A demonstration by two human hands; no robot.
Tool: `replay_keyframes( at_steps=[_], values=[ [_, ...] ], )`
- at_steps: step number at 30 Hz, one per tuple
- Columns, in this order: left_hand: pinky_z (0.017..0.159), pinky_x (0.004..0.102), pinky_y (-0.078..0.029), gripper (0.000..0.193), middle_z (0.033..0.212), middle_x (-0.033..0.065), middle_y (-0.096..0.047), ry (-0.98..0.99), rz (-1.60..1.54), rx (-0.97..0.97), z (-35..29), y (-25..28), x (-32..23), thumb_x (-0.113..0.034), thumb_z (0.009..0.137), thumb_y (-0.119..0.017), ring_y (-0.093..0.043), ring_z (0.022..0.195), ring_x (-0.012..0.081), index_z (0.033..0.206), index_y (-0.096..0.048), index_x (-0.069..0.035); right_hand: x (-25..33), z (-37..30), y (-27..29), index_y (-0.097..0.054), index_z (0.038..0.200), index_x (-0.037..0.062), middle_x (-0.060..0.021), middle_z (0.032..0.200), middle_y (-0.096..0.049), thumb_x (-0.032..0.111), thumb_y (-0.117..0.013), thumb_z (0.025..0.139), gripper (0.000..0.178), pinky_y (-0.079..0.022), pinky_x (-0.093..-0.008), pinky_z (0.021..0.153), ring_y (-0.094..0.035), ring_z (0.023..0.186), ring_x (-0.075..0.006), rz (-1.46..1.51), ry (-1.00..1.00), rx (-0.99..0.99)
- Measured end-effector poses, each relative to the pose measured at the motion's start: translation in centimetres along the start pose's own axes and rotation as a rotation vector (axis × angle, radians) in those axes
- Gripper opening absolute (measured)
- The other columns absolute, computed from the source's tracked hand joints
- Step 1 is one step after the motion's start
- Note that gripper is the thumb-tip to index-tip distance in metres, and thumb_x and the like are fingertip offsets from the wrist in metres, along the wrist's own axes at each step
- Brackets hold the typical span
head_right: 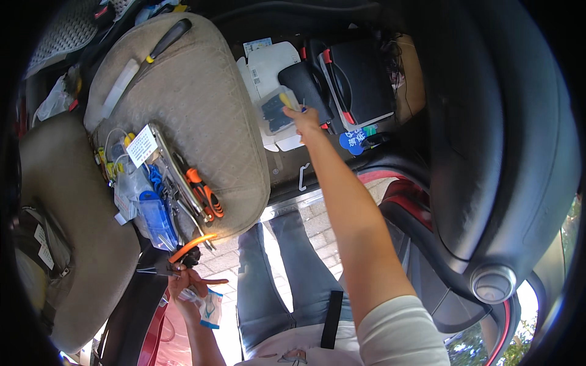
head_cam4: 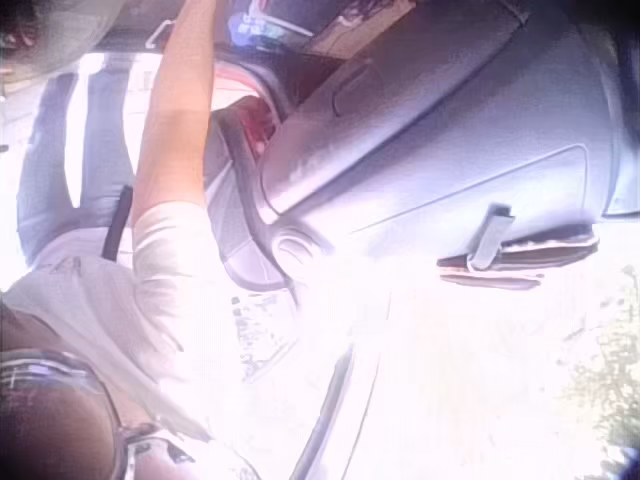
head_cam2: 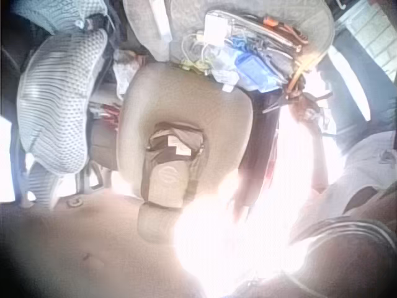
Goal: The person walks to a red car and opens the rear door. They rummage through a cluttered collection of tools and parts on the back seat, picking up and moving items such as pliers, tape, and small containers.
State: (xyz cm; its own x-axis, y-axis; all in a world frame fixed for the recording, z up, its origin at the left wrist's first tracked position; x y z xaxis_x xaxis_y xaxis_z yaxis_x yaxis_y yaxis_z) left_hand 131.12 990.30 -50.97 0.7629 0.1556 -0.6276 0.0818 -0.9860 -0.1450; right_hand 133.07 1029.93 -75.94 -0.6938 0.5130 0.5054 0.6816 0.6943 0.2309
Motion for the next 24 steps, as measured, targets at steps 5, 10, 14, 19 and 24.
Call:
replay_keyframes(
  at_steps=[5, 10, 14, 19, 24],
  values=[
    [0.033, 0.0215, -0.034, 0.010, 0.062, 0.0119, -0.055, -0.021, -0.006, -0.041, -0.1, -1.6, 0.6, -0.009, 0.088, -0.047, -0.042, 0.035, 0.0114, 0.096, -0.048, -0.004, 5.2, 3.6, -2.2, -0.055, 0.109, 0.0010, -0.0102, 0.082, -0.060, 0.025, -0.076, 0.066, 0.054, -0.041, -0.0306, 0.054, -0.054, 0.064, -0.0167, -0.025, 0.198, -0.076],
    [0.034, 0.0218, -0.035, 0.011, 0.061, 0.0126, -0.054, -0.022, 0.005, -0.095, -0.1, -2.3, 0.7, -0.008, 0.086, -0.047, -0.042, 0.035, 0.0120, 0.096, -0.049, -0.003, 13.1, 9.8, -2.2, -0.052, 0.114, -0.0003, -0.0187, 0.107, -0.059, 0.029, -0.073, 0.069, 0.058, -0.043, -0.0329, 0.085, -0.057, 0.098, -0.0307, -0.285, 0.569, -0.119],
    [0.031, 0.0250, -0.037, 0.012, 0.063, 0.0110, -0.055, -0.037, -0.009, -0.067, 0.3, -1.0, 2.0, -0.010, 0.089, -0.046, -0.041, 0.033, 0.0117, 0.097, -0.051, -0.003, 12.9, 13.0, -1.4, -0.047, 0.122, 0.0008, -0.0149, 0.100, -0.061, 0.033, -0.067, 0.076, 0.060, -0.048, -0.0309, 0.070, -0.061, 0.085, -0.0243, -0.462, 0.430, -0.065],
    [0.032, 0.0268, -0.039, 0.013, 0.063, 0.0107, -0.055, -0.051, 0.012, -0.048, 0.0, 1.2, 3.5, -0.011, 0.090, -0.045, -0.040, 0.033, 0.0119, 0.098, -0.050, -0.002, 11.1, 12.4, 0.4, -0.053, 0.110, 0.0067, -0.0012, 0.071, -0.048, 0.033, -0.059, 0.083, 0.038, -0.030, -0.0218, 0.038, -0.037, 0.051, -0.0080, -0.307, 0.102, 0.155],
    [0.040, 0.0424, -0.051, 0.016, 0.066, 0.0101, -0.055, -0.022, -0.054, 0.023, 0.3, -1.0, 3.2, -0.011, 0.091, -0.043, -0.041, 0.035, 0.0122, 0.103, -0.049, -0.003, 9.7, 11.3, 0.4, -0.052, 0.104, 0.0058, 0.0006, 0.071, -0.047, 0.030, -0.063, 0.082, 0.035, -0.029, -0.0200, 0.038, -0.034, 0.046, -0.0056, 0.084, 0.175, 0.174]
  ],
)
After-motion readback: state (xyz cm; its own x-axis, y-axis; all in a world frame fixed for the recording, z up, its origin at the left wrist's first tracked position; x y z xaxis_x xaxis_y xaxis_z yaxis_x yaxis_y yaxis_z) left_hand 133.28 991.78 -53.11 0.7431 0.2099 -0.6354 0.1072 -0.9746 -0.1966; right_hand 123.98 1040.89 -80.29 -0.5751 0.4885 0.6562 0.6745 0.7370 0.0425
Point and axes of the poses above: each hand's wrist, its own z-axis towards the middle knuckle, its own y-axis out of the back of the hand, x = y × z, the point moved 7 cm from there along z, towards the middle knuckle
